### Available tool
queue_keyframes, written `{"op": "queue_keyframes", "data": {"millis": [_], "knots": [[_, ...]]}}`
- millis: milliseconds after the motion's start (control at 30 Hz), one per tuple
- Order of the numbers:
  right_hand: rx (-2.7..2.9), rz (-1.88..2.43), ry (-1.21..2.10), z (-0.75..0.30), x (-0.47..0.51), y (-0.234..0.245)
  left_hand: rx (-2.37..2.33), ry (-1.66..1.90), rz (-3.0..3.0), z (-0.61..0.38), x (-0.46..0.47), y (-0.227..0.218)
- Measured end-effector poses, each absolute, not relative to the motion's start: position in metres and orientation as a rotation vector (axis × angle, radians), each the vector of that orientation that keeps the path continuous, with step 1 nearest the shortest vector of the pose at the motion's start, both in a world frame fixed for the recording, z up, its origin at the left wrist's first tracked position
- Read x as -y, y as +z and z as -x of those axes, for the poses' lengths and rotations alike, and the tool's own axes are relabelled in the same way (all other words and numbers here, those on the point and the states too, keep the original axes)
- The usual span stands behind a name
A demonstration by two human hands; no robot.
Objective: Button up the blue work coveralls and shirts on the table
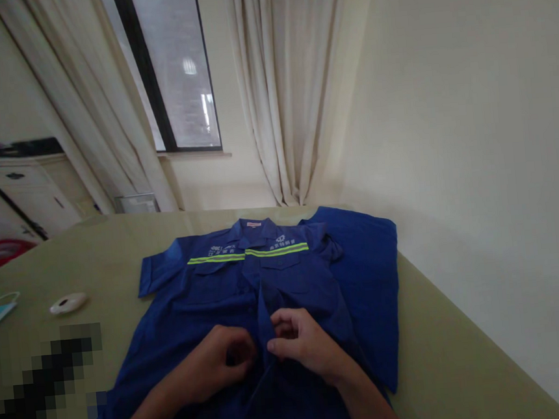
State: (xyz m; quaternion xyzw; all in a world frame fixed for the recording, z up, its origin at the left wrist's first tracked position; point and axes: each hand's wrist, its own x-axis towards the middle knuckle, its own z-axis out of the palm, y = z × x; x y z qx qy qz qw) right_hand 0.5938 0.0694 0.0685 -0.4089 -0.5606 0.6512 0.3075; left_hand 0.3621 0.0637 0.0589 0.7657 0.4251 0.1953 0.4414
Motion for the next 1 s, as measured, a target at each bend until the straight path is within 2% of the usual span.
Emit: {"op": "queue_keyframes", "data": {"millis": [233,533,1000], "knots": [[1.616,1.018,1.799,-0.599,-0.071,0.058,-1.012,0.566,-1.989,-0.362,-0.061,0.069],[1.793,1.106,1.299,-0.591,-0.072,0.057,-1.051,0.656,-2.089,-0.365,-0.059,0.073],[1.881,1.334,1.012,-0.570,-0.061,0.048,-1.207,0.633,-2.295,-0.374,-0.056,0.056]]}}
